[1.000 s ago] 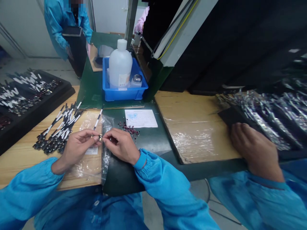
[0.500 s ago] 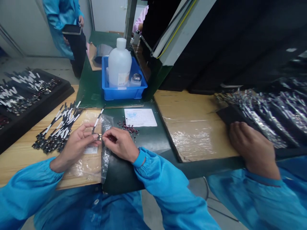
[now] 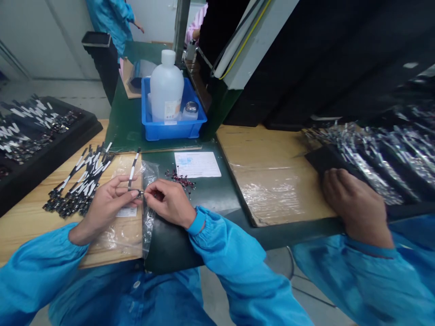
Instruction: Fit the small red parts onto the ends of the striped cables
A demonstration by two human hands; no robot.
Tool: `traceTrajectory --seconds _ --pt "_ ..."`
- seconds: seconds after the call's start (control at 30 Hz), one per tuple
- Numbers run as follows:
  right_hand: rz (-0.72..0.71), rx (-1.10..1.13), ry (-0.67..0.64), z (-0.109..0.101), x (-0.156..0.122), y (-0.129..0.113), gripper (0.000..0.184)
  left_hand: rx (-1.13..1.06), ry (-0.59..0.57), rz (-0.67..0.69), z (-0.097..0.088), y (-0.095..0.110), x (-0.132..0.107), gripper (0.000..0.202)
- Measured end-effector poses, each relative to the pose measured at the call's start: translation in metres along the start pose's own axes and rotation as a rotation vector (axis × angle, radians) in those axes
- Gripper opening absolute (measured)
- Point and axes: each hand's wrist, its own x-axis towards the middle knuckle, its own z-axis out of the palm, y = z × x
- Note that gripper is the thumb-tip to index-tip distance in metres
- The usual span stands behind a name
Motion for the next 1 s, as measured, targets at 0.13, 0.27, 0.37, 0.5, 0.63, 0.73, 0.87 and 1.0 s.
traceTrajectory --seconds 0.13,0.27,0.37,0.5,0.63,0.73,0.87,1.0 --pt "0.001 -0.002 -0.001 -0.0005 -0.0002 0.0009 0.009 0.011 0.005 0.014 0.0006 0.001 -0.0023 0.057" --pt "-0.007 -0.001 -0.002 -0.0003 -0.0003 0.0017 0.008 0.033 0.017 0.041 0.0011 0.0 -0.0033 0.052" --pt "-0.013 0.0 -0.002 -0.0003 -0.0006 0.0009 0.007 0.056 0.024 0.065 0.0012 -0.0018 -0.0034 0.048" --pt "-0.015 -0.007 0.003 -0.0006 -0.0008 0.0004 0.007 0.071 0.035 0.078 0.0015 -0.0034 -0.004 0.044" --pt "-0.008 -0.014 0.003 -0.0005 -0.001 0.0013 0.007 0.082 0.024 0.079 0.0016 -0.003 -0.0046 0.043" --pt "0.005 -0.016 0.004 -0.0005 -0.0011 0.0011 0.007 0.091 0.015 0.078 0.0011 -0.0034 -0.0044 0.043" --pt "0.009 -0.014 0.004 -0.001 -0.0008 -0.0003 0.007 0.099 0.015 0.092 0.0006 -0.0054 -0.0038 0.042" --pt "-0.005 -0.009 0.006 -0.002 0.0 -0.0014 0.007 0.103 0.018 0.098 0.0011 -0.0061 -0.0039 0.036"
